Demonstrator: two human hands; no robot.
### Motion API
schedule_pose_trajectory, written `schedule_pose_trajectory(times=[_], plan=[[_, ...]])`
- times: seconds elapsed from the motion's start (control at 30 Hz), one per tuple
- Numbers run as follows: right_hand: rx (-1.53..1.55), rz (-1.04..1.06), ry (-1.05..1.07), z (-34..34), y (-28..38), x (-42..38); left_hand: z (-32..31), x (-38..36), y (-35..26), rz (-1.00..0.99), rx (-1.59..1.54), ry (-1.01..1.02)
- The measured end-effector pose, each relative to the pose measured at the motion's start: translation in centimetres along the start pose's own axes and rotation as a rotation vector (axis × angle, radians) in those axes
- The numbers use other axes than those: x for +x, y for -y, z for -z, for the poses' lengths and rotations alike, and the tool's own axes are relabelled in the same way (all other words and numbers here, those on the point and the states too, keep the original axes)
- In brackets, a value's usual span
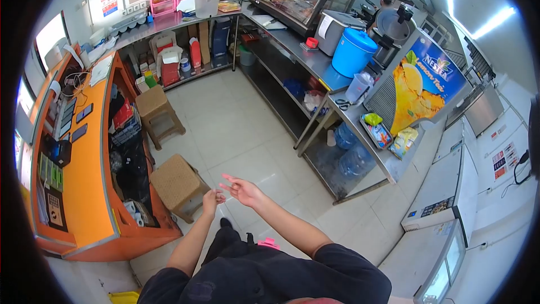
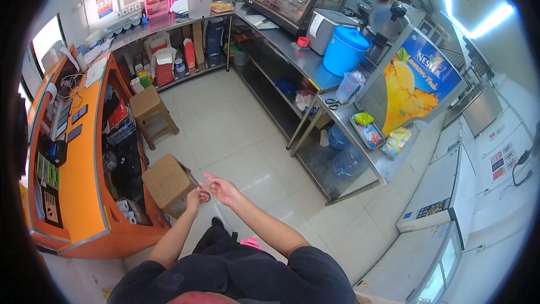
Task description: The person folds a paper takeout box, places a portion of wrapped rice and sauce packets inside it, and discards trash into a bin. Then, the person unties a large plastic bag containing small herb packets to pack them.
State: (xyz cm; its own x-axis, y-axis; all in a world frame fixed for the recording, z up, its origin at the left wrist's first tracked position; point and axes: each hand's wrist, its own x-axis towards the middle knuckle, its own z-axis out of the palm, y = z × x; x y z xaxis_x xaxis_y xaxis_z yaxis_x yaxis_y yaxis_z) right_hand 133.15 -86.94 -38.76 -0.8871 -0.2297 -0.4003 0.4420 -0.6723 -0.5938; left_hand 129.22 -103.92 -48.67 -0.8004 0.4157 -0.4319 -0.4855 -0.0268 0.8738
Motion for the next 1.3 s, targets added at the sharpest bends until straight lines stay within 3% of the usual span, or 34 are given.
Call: schedule_pose_trajectory(times=[0.13, 0.17, 0.2, 0.27, 0.3, 0.33, 0.4, 0.43, 0.47, 0.53, 0.57, 0.6, 0.63, 0.67, 0.7, 0.73, 0.77, 0.83, 0.87, 0.93, 0.97, 1.03, 1.07, 1.1, 1.17, 1.27, 1.3], plan=[[0.102, 0.193, 0.122, -6.9, 5.3, 5.3, 2.5, 4.1, 0.3, 0.069, -0.548, 0.010], [0.176, 0.192, 0.175, -8.0, 6.2, 6.9, 3.5, 5.9, 0.4, 0.052, -0.537, 0.209], [0.257, 0.190, 0.222, -8.8, 6.5, 8.5, 3.1, 6.0, -1.2, 0.033, -0.655, 0.282], [0.433, -0.002, 0.204, -8.3, 6.1, 12.1, -1.2, 4.3, -10.0, -0.023, -0.893, 0.436], [0.515, -0.105, 0.188, -7.4, 5.7, 13.7, -1.7, 5.9, -11.7, -0.075, -1.011, 0.349], [0.404, -0.060, 0.141, -6.4, 5.1, 15.0, -2.3, 7.5, -13.3, -0.138, -1.124, 0.267], [0.197, 0.023, 0.052, -4.4, 3.8, 17.6, 2.6, 14.7, -10.8, -0.152, -1.251, 0.299], [0.025, 0.090, 0.109, -3.4, 4.3, 18.3, 3.0, 16.0, -12.2, -0.085, -1.262, 0.101], [-0.069, 0.081, 0.001, -2.7, 5.5, 18.5, 3.3, 17.5, -14.3, -0.012, -1.268, -0.103], [-0.261, 0.026, -0.200, -2.0, 8.5, 18.4, 7.6, 24.8, -11.5, -0.368, -1.151, 0.115], [-0.167, -0.108, -0.317, -0.8, 9.0, 18.8, 6.0, 24.4, -15.6, -0.269, -0.906, -0.319], [-0.069, -0.241, -0.435, 0.3, 9.4, 19.4, 3.3, 23.5, -19.4, -0.382, -0.638, -0.485], [0.108, -0.432, -0.428, 0.4, 10.3, 19.8, 0.8, 22.4, -22.2, -0.615, -0.340, -0.437], [0.285, -0.612, -0.418, 0.3, 11.8, 20.4, -1.6, 21.4, -25.1, -0.608, -0.112, -0.417], [0.438, -0.617, -0.338, -0.4, 13.7, 21.0, -2.0, 24.1, -23.4, -0.810, 0.316, -0.372], [0.590, -0.618, -0.260, -1.0, 15.7, 22.1, -3.9, 24.2, -22.3, -0.693, 0.567, -0.248], [0.657, -0.518, -0.231, 0.1, 17.1, 24.5, -5.8, 24.2, -21.4, -0.563, 0.804, -0.120], [0.640, -0.322, -0.085, 3.3, 19.6, 28.7, -6.3, 25.9, -22.0, -0.410, 0.440, 0.225], [0.562, -0.218, 0.038, 4.6, 21.1, 30.2, -6.6, 25.7, -24.0, -0.436, 0.367, 0.289], [0.348, 0.088, -0.374, 2.5, 26.3, 31.3, -8.4, 23.8, -30.7, -0.505, 0.207, 0.419], [0.191, 0.175, -0.440, 2.4, 27.3, 33.0, -8.9, 24.1, -31.8, -0.455, 0.124, 0.406], [-0.131, 0.352, -0.564, 1.1, 29.2, 35.4, -9.5, 26.8, -32.8, -0.469, 0.135, 0.194], [-0.151, 0.265, -0.336, -0.2, 29.4, 35.5, -10.0, 28.3, -33.5, -0.475, 0.139, 0.086], [-0.165, 0.178, -0.109, -3.6, 30.0, 33.9, -10.3, 31.3, -33.7, -0.553, -0.629, 0.042], [-0.323, 0.227, -0.070, -7.7, 31.0, 33.0, -9.3, 36.9, -34.7, -0.525, -1.176, -0.118], [-0.518, 0.380, 0.137, -8.6, 33.4, 33.6, -3.7, 42.1, -36.6, -0.313, -0.512, -0.412], [-0.611, 0.458, 0.033, -8.0, 33.6, 35.2, -3.2, 43.5, -37.0, -0.238, -0.289, -0.494]])
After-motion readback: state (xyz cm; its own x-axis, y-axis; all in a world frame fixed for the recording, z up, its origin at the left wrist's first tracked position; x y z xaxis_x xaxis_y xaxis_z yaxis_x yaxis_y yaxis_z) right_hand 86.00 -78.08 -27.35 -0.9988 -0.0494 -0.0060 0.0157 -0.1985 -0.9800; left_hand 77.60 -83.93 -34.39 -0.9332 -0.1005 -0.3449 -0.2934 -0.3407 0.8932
